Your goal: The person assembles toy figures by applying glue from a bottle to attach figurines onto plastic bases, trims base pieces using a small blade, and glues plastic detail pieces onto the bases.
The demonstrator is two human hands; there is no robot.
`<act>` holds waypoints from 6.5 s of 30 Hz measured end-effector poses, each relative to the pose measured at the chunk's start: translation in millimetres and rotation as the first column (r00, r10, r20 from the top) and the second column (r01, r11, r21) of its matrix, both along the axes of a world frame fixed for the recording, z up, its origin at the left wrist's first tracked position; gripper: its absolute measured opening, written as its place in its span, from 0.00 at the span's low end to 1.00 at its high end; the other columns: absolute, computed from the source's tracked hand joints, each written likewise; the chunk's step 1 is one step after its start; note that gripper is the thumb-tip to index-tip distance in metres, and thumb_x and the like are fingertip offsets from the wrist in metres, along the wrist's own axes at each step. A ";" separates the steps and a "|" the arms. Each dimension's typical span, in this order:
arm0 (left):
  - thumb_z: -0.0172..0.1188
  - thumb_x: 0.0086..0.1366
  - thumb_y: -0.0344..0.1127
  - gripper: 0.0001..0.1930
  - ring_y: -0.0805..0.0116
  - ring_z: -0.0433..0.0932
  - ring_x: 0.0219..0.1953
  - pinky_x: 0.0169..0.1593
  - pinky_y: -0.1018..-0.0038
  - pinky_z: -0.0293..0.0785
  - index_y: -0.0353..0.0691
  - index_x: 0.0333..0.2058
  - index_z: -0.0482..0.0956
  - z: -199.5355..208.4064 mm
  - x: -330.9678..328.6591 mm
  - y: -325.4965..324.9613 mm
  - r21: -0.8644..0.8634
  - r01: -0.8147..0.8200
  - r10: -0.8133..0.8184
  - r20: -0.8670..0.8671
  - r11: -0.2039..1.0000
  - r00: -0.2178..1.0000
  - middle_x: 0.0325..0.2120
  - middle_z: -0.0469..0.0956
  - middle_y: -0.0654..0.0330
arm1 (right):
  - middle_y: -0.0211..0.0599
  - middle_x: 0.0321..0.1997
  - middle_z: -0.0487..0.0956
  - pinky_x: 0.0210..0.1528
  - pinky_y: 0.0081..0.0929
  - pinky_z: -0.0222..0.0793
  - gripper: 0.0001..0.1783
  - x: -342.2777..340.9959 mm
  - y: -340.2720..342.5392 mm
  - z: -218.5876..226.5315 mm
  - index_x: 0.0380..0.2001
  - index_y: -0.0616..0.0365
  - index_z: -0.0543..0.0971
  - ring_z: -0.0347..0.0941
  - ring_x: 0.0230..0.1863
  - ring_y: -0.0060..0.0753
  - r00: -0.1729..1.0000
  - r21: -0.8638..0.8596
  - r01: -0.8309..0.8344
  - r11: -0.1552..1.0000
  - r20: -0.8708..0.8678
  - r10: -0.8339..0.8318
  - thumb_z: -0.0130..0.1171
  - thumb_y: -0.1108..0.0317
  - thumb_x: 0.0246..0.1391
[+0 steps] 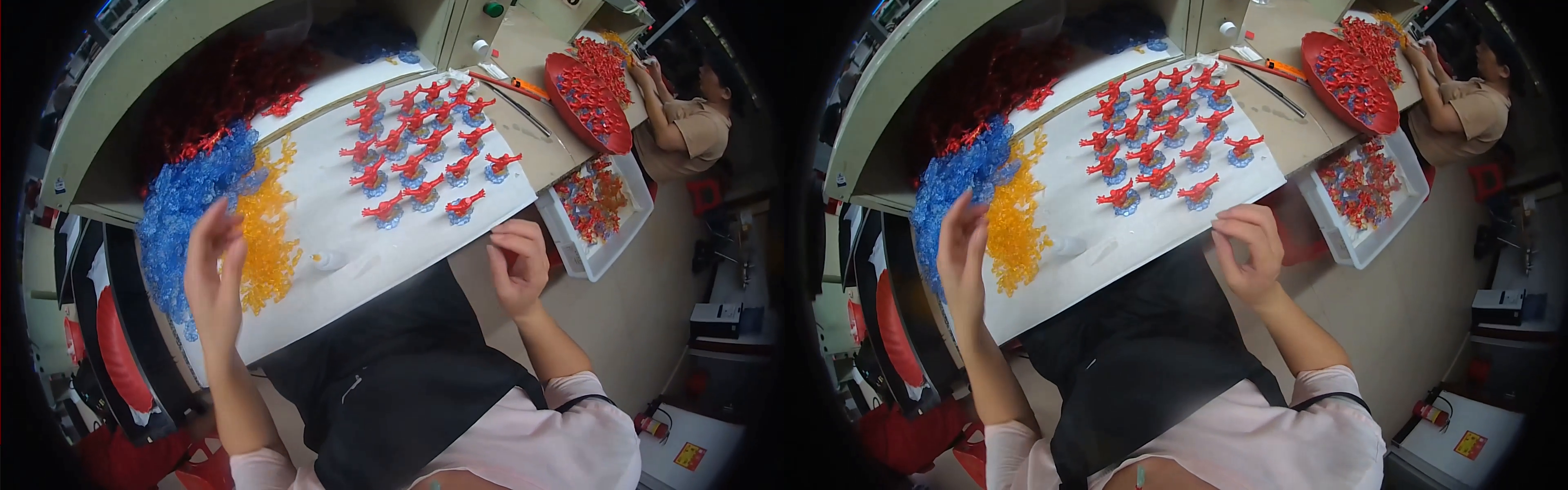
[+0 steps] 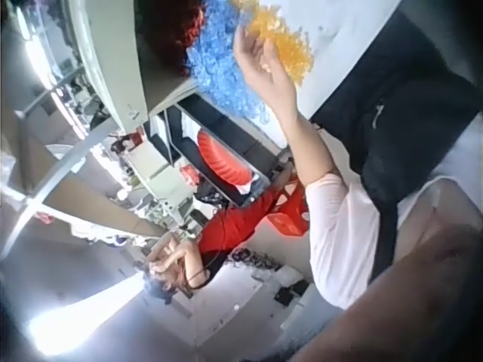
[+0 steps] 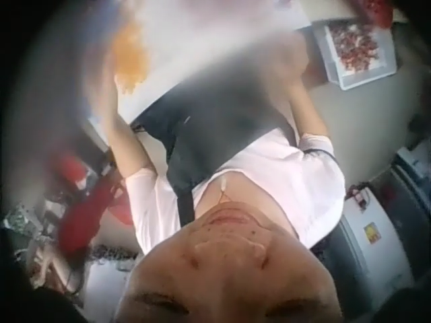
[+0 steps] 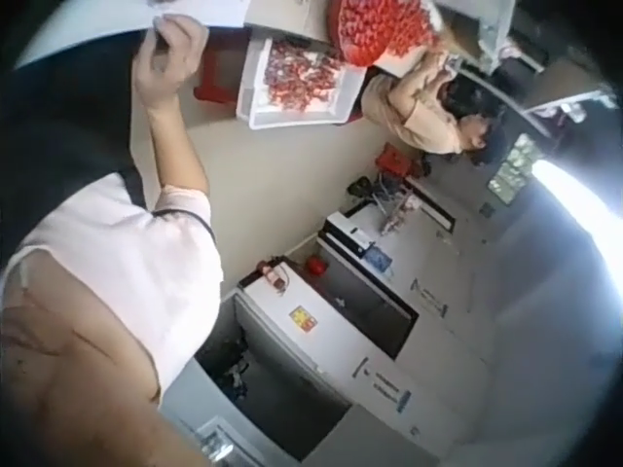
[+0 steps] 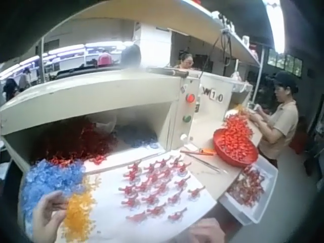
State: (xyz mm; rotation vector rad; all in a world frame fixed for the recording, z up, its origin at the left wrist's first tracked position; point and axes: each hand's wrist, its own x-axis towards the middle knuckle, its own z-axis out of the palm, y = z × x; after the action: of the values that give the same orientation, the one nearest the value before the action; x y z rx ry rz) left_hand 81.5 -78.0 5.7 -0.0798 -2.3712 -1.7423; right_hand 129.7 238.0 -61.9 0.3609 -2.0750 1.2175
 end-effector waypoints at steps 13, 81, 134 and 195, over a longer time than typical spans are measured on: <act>0.65 0.41 0.26 0.51 0.66 0.72 0.32 0.39 0.74 0.71 0.38 0.62 0.40 -37.6 -136.2 80.9 -0.451 0.581 -0.456 0.362 0.677 0.813 0.50 0.61 0.45 | 0.46 0.55 0.65 0.58 0.34 0.58 0.25 -43.8 -55.5 -17.6 0.51 0.65 0.65 0.60 0.58 0.42 0.804 0.516 -0.584 0.627 0.261 0.535 0.47 0.77 0.45; 0.55 0.59 0.34 0.19 0.78 0.71 0.36 0.40 0.81 0.67 0.42 0.49 0.68 -5.5 -104.3 0.0 -0.283 0.346 -0.315 0.150 0.894 0.937 0.35 0.72 0.62 | 0.43 0.43 0.74 0.50 0.33 0.64 0.26 -62.1 -82.9 8.7 0.47 0.60 0.69 0.69 0.46 0.44 0.732 0.013 -0.626 0.780 0.356 0.581 0.61 0.73 0.40; 0.57 0.48 0.30 0.05 0.57 0.77 0.28 0.33 0.67 0.72 0.38 0.25 0.79 -8.7 -270.0 275.1 -0.995 0.091 -0.746 0.034 0.036 0.665 0.23 0.77 0.51 | 0.42 0.31 0.71 0.26 0.23 0.70 0.25 -69.6 73.5 23.8 0.53 0.64 0.61 0.72 0.25 0.30 0.895 -0.785 -0.042 0.618 0.245 0.372 0.48 0.68 0.51; 0.59 0.54 0.36 0.10 0.79 0.68 0.34 0.41 0.77 0.62 0.40 0.35 0.77 38.5 -159.7 270.2 0.583 0.480 -0.690 0.204 0.656 0.695 0.28 0.75 0.67 | 0.35 0.17 0.69 0.18 0.14 0.59 0.12 -101.5 62.6 47.2 0.31 0.61 0.68 0.62 0.15 0.19 0.912 -0.737 -0.157 0.657 0.146 0.383 0.40 0.63 0.59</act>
State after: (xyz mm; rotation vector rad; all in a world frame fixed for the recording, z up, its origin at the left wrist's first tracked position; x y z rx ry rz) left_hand -78.2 192.3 44.2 -0.5387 -2.1929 -2.9095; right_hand 28.2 300.5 -14.7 0.1212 -1.6051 2.2705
